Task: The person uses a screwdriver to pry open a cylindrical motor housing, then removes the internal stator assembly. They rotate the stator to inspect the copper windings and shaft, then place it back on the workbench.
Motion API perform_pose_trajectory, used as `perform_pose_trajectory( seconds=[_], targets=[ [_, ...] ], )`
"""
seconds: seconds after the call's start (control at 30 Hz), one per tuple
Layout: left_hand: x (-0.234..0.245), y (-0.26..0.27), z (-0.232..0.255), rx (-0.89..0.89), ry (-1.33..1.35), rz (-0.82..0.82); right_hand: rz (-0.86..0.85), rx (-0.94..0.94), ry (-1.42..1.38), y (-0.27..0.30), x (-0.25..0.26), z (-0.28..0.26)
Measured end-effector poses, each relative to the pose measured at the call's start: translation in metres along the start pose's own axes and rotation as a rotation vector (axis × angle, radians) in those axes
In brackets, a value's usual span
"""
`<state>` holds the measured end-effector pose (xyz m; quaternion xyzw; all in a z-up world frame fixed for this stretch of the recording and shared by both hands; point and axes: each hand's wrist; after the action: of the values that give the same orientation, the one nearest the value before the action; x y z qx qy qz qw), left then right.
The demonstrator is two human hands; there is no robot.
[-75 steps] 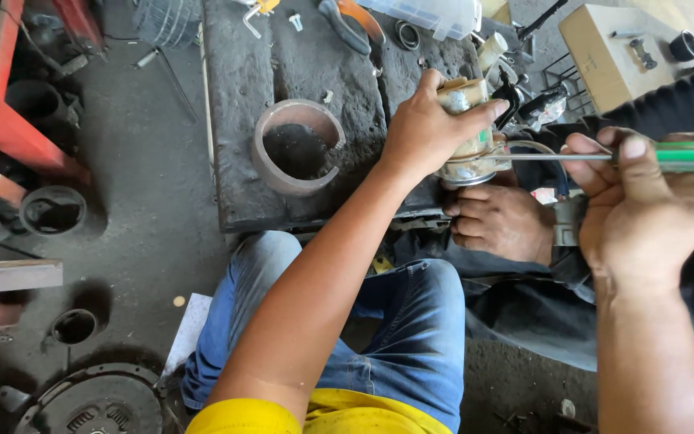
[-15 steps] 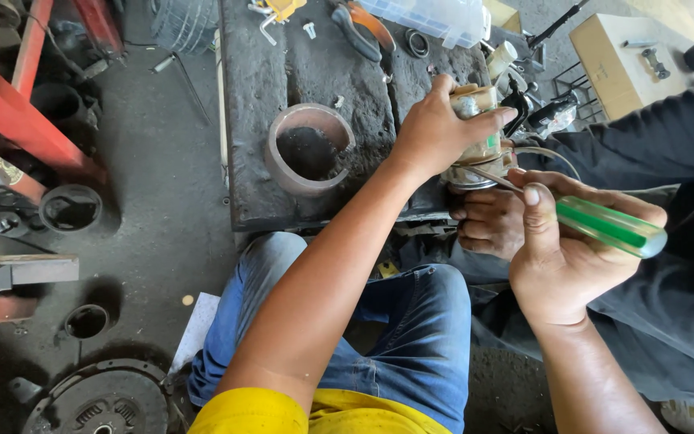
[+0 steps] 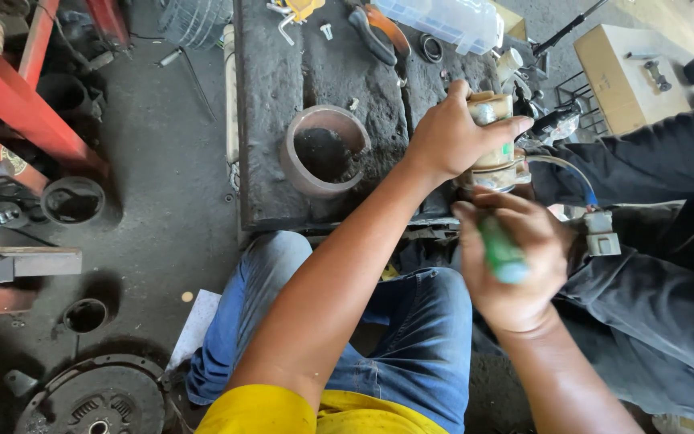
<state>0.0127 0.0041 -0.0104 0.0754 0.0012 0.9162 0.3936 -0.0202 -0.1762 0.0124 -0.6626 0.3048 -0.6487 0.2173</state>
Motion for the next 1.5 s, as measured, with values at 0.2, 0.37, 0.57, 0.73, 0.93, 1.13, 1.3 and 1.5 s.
perform_pose_trajectory(
  seconds=[0.2, 0.37, 0.57, 0.73, 0.93, 1.13, 1.3, 1.5],
  targets=[
    [0.019, 0.033, 0.028, 0.082, 0.074, -0.093, 0.15, 0.453, 0.159, -0.006, -0.032, 0.003],
    [0.019, 0.021, 0.019, 0.08, 0.045, -0.088, 0.146, 0.526, 0.176, -0.009, -0.037, -0.006],
    [0.02, 0.015, 0.019, 0.075, 0.072, -0.102, 0.146, 0.571, 0.191, -0.011, -0.044, -0.009],
    [0.024, 0.018, 0.024, 0.075, 0.06, -0.127, 0.165, 0.58, 0.192, -0.013, -0.046, -0.008],
    [0.018, 0.012, 0.016, 0.014, 0.038, -0.067, 0.189, 0.587, 0.174, -0.015, -0.048, -0.007],
    [0.018, 0.012, 0.017, 0.049, 0.047, -0.082, 0.202, 0.586, 0.171, -0.016, -0.051, -0.006],
    [0.021, 0.015, 0.021, 0.038, 0.057, -0.074, 0.195, 0.519, 0.132, -0.017, -0.054, -0.002],
    [0.025, 0.032, 0.029, 0.078, 0.109, -0.119, 0.161, 0.43, 0.079, -0.015, -0.046, -0.004]
  ],
)
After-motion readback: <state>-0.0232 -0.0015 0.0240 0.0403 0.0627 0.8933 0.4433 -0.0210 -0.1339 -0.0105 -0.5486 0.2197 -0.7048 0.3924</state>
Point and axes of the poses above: each hand's wrist, its own y-axis away from the middle knuckle, its own x-axis out of the back of the hand, z = x × y, and after that the axes turned 10 degrees about x, right-handed
